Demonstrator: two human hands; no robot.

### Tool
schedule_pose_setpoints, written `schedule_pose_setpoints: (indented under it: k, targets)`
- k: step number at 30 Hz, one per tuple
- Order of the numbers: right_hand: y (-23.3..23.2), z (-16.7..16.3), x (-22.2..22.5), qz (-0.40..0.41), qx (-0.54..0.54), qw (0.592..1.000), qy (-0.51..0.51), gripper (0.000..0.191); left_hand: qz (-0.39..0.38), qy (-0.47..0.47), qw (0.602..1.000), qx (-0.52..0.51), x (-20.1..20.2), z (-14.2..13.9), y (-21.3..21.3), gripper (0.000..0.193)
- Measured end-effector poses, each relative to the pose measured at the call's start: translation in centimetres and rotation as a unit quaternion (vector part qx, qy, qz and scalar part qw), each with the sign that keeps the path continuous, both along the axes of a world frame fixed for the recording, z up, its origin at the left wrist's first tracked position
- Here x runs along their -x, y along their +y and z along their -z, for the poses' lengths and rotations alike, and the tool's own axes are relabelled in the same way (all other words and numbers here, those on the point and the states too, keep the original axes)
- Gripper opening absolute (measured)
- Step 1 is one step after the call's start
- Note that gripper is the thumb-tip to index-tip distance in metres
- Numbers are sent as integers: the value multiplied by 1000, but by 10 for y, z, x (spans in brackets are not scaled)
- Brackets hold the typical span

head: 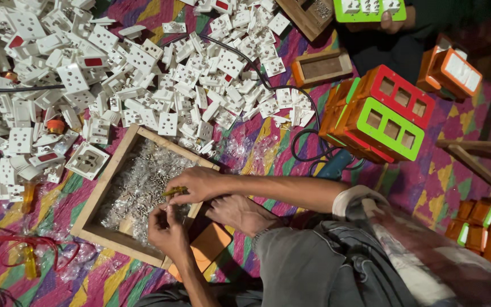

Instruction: The person sits cross-legged on the floor and picks small metal screws one at a time from a wooden tray, using a screwdriver to drive them into white electrical switch and socket plates. They repeatedly reach into the tray, position a screw on a plate, and turn the screwdriver, working through the pile of plates around them.

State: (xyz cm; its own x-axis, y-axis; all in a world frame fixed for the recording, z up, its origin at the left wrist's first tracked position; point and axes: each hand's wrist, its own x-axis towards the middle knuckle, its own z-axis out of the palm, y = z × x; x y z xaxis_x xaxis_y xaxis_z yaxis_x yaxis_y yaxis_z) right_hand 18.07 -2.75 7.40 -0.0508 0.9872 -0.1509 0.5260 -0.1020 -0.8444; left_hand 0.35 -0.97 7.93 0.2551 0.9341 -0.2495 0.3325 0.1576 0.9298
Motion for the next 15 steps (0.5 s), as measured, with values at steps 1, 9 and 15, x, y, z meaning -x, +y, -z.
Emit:
schedule_pose_setpoints:
  k: [1, 9, 15]
  targets:
    - [-1, -1, -1, 0, 5, 1000, 5, 34, -1, 4, 1000, -3, 2, 1, -1, 9]
    - [-2, -15, -6, 1, 23, 999, 30, 44, 22, -8, 997, -73, 10, 22, 6, 5]
    - [-3, -3, -4, -4, 4, 1000, 11, 44, 20, 9, 998, -51, 10, 22, 3, 11]
